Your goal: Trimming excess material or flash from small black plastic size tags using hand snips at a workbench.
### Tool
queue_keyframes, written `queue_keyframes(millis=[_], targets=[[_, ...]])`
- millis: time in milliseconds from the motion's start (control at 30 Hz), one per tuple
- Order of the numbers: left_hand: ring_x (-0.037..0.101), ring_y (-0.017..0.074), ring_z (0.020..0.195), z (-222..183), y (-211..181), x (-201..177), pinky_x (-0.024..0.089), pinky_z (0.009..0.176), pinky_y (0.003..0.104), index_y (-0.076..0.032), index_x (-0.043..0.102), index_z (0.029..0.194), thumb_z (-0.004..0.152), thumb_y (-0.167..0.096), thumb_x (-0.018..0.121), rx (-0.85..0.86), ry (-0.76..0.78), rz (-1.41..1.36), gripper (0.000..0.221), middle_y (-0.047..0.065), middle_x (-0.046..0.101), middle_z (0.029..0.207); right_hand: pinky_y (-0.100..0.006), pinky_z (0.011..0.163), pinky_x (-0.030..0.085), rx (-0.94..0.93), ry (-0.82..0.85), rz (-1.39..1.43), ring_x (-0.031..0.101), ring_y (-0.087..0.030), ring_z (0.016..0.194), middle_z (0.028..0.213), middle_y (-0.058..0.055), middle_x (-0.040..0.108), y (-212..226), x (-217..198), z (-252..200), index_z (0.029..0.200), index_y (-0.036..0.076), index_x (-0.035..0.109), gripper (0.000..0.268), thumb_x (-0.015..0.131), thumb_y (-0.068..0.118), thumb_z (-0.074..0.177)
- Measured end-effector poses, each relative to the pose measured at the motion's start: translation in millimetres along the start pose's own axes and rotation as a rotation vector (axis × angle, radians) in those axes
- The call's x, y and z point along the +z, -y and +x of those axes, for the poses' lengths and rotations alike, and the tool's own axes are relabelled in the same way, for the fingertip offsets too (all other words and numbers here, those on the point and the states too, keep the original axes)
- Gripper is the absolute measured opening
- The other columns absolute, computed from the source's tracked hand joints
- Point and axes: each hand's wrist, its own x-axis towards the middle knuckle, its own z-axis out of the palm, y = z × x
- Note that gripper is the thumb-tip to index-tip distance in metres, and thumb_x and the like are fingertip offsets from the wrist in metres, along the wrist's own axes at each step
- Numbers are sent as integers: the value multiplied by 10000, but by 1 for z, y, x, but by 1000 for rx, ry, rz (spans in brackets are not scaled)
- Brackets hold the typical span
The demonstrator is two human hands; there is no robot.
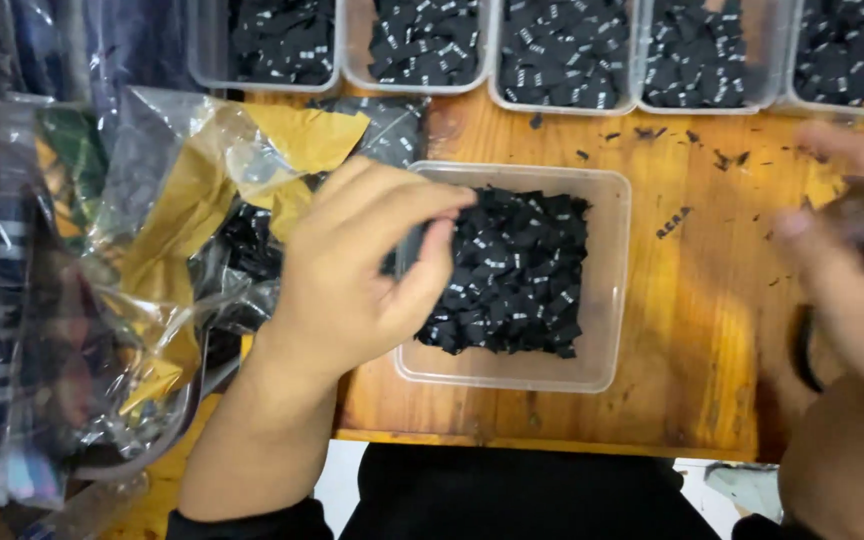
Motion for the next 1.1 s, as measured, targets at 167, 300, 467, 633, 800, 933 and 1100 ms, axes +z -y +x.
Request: queue_keyframes(millis=[167, 300, 467, 633, 800, 933, 1100], targets=[[568, 255, 906, -7, 5, 5, 413, 805, 389, -49, 712, 1106, 986, -24, 662, 37, 269, 83, 133, 40, 662, 947, -227, 355, 584, -159, 354, -114, 698, -98, 475, 866, -101, 785, 64, 20, 6, 1388, 5, 654, 547, 736, 197, 882], [556, 271, 967, -7, 1, 8, 356, 797, 401, -52, 739, 1059, 985, -38, 691, 124, 351, 61, 89, 45, 669, 980, -286, 596, 483, -26, 205, -175, 561, -105, 538, 677, 58, 654, 43, 48, -8, 1408, 215, 713, 483, 773, 264, 931], [540, 273, 972, -11, -2, 14, 349, 801, 417, -70, 737, 1027, 948, -45, 721, 136, 451, 95, 84, 38, 654, 964, -256, 711, 509, 94, 220, -128, 690, -83, 692, 927, 125, 774, 35, 66, -9, 1325, 315, 722, 393, 734, 288, 934], [439, 291, 950, -20, -4, 28, 274, 728, 471, -123, 687, 699, 857, -66, 695, 35, 560, 470, 169, 27, 513, 925, -301, 769, 558, -150, 261, 25, 762, -155, 1011, 1085, 90, 791, 18, 81, -11, 1345, 254, 675, 482, 757, 153, 880], [439, 292, 948, -19, -12, 34, 313, 729, 483, -208, 710, 777, 792, -150, 679, 23, 603, 745, 67, 27, 459, 915, -363, 682, 528, -178, 279, -36, 727, -202, 828, 980, 81, 771, 13, 81, -13, 1359, 292, 669, 513, 727, 141, 872], [455, 294, 968, -21, -10, 41, 312, 728, 494, -267, 725, 751, 782, -227, 710, -1, 590, 809, 53, 15, 477, 921, -354, 756, 573, -198, 266, 11, 761, -206, 982, 1140, 33, 787, 17, 81, -12, 1358, 255, 661, 506, 737, 125, 875], [453, 283, 961, -23, -2, 41, 264, 710, 478, -211, 700, 674, 684, -35, 702, 16, 510, 663, 176, 12, 497, 955, -339, 708, 553, -159, 244, -17, 732, -170, 797, 1042, 70, 787, 19, 83, -13, 1323, 278, 696, 476, 732, 131, 872]])
